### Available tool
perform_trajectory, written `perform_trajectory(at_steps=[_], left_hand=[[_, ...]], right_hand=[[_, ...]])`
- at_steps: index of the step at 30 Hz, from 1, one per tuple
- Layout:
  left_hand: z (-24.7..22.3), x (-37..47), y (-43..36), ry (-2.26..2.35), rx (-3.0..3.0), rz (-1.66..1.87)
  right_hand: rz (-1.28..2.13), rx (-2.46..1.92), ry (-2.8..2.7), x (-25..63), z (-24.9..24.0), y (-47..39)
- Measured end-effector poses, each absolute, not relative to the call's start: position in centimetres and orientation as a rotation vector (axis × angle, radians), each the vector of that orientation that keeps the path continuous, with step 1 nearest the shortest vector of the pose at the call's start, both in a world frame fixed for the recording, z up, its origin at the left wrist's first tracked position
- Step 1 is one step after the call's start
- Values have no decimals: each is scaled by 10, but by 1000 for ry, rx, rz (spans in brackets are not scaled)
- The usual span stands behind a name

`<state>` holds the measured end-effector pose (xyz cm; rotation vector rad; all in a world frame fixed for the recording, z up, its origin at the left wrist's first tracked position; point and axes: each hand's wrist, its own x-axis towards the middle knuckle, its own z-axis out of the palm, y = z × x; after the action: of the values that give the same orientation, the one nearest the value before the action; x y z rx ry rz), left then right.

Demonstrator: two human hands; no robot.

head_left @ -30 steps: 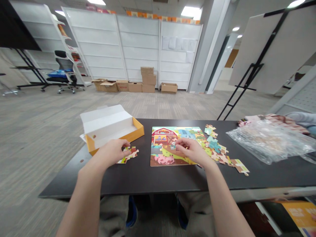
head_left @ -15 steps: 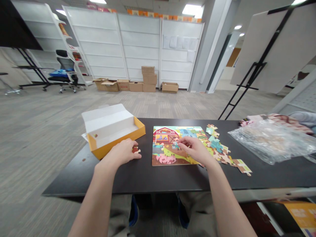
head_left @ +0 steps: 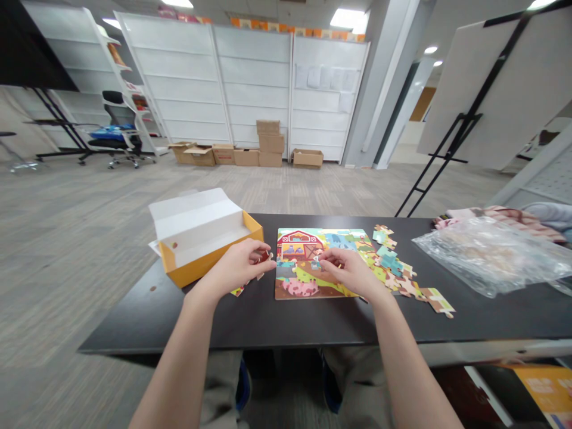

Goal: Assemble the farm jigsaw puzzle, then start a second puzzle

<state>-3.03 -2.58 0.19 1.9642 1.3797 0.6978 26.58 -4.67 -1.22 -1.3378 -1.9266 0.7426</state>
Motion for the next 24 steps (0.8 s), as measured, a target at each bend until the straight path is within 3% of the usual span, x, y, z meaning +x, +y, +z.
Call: perform_trajectory(at_steps=[7,12,20,24], left_hand=[[-4,-29,-19,1413,2043,692],[11,-28,-33,1420,2127,402],[15,-29,-49,1586,2146,77],[14,-21,-48,1699,2168,-35]], right_hand=[[768,-1333,-1915,265,-10,-47],[744,-1344,-1875,275,-8,-45],[533,-1412,-1251,343,3,-48],[435,-1488,-1200,360,0,-52]])
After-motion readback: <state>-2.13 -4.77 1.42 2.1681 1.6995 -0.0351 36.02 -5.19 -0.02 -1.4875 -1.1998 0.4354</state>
